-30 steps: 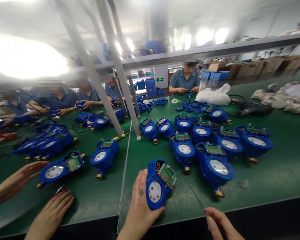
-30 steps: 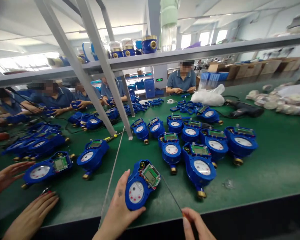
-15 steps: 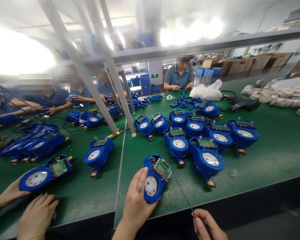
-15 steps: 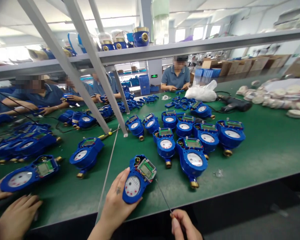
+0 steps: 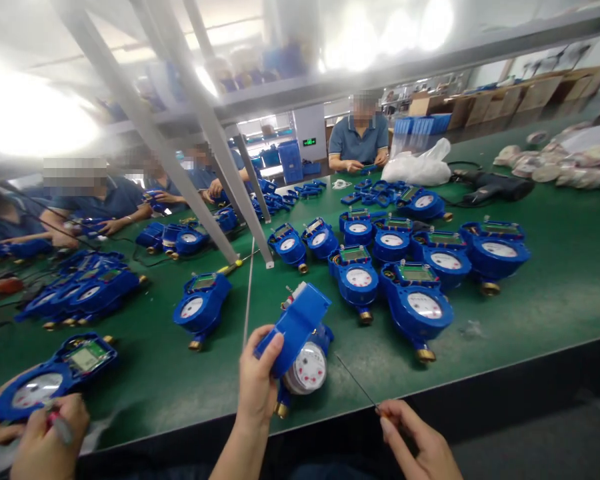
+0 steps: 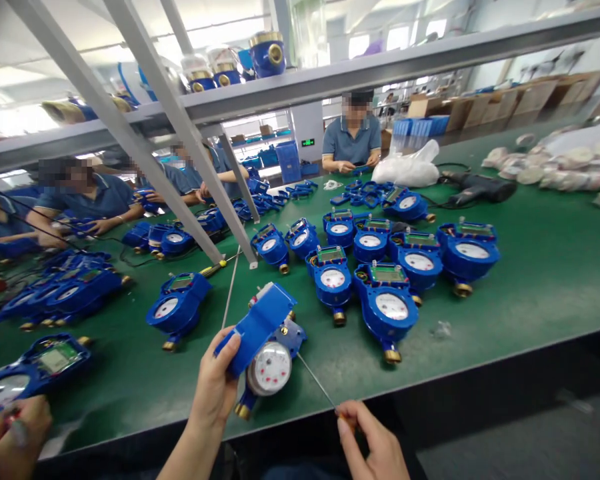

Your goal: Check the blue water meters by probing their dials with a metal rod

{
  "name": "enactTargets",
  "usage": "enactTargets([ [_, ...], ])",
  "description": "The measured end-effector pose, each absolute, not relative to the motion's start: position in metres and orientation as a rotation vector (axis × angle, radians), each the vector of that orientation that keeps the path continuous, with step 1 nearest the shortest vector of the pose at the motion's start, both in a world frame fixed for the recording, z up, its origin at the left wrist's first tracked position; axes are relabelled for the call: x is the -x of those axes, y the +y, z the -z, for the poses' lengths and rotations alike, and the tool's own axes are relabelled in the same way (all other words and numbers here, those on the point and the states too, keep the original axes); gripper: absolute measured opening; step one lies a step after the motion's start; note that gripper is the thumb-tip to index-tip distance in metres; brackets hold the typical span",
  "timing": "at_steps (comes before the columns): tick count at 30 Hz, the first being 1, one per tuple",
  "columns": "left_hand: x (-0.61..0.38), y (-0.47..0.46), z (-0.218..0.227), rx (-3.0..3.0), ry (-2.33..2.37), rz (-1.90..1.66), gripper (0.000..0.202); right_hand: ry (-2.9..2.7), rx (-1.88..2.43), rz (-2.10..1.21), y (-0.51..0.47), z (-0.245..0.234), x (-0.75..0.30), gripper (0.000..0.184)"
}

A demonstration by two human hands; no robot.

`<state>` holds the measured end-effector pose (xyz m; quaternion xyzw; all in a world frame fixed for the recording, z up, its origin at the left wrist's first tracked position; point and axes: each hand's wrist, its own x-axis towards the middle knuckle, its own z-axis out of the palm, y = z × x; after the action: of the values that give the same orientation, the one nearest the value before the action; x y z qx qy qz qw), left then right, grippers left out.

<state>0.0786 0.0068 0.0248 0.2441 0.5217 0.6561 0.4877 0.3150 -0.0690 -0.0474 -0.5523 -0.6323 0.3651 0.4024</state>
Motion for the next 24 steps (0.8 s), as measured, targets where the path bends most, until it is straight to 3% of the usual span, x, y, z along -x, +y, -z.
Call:
enactTargets([
  [11, -0.085, 0.007, -0.012, -0.403, 1.233, -1.747, 0.053, -1.312, 1.435, -1.224, -0.048, 0.032, -0.248, 0.02],
  [13, -0.087, 0.007, -0.012, -0.363, 1.213, -1.756, 0.053, -1.379, 1.384, -1.05, -0.05, 0.031, -0.23, 0.016],
  [17, -0.088, 0.006, -0.014, -0.323, 1.181, -1.723, 0.054, -1.688, 1.05, -0.321, -0.047, 0.03, -0.214, 0.006],
  [24, -0.083, 0.005, -0.017, -0.374, 1.147, -1.636, 0.058, -2.165, 0.881, 0.102, -0.018, 0.01, -0.214, 0.029],
])
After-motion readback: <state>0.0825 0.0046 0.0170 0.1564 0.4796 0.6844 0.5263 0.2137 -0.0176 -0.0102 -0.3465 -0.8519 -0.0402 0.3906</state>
